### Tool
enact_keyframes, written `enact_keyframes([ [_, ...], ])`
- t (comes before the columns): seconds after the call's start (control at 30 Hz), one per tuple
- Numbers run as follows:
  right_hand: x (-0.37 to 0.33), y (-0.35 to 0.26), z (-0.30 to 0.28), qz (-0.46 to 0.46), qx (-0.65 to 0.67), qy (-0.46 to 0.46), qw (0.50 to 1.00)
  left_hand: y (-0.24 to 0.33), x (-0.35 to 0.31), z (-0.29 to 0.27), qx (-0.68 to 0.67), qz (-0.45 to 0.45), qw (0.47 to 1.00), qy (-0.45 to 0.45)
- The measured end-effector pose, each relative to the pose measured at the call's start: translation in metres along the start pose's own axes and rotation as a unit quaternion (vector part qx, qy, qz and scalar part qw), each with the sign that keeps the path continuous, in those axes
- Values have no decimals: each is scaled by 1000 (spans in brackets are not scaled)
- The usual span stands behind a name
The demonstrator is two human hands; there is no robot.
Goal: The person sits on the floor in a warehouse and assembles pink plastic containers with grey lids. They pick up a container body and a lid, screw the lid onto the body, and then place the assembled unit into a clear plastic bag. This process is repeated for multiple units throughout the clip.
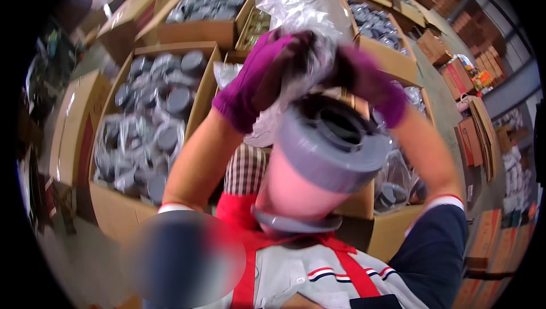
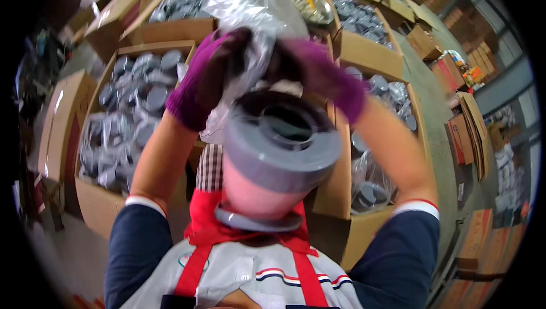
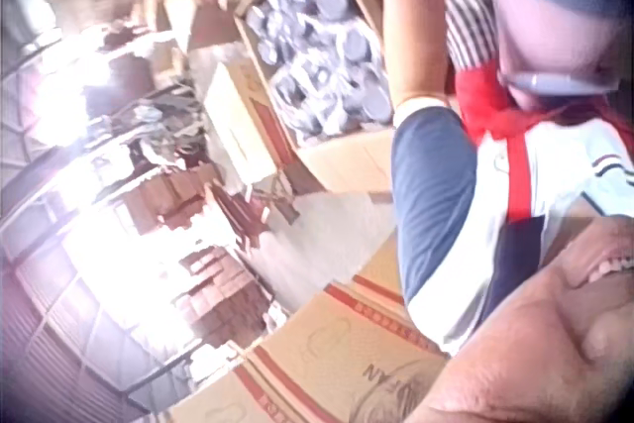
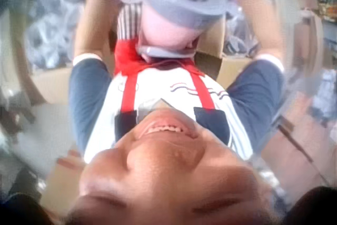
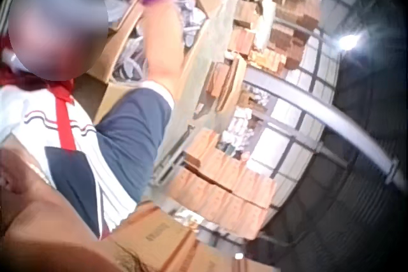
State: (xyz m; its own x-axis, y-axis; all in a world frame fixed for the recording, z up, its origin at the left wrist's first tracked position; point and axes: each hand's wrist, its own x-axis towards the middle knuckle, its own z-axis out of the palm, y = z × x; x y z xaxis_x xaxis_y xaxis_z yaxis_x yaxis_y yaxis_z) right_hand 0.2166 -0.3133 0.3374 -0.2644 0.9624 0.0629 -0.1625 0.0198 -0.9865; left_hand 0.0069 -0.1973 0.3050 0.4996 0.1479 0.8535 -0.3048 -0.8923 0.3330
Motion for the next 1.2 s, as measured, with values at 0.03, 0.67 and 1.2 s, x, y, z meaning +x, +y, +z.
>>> enact_keyframes([
  [0.03, 20, 24, -20, 23, 0, 37, 999, 17, 8, 0, -78, -65, 995, 8],
  [0.67, -175, 165, 114, -50, -411, 188, 890, 103, -297, 27, 198, -243, 947, -65],
  [1.2, -260, 117, 200, -179, 4, 436, 882, 21, -145, 41, -3, -370, 929, -16],
])
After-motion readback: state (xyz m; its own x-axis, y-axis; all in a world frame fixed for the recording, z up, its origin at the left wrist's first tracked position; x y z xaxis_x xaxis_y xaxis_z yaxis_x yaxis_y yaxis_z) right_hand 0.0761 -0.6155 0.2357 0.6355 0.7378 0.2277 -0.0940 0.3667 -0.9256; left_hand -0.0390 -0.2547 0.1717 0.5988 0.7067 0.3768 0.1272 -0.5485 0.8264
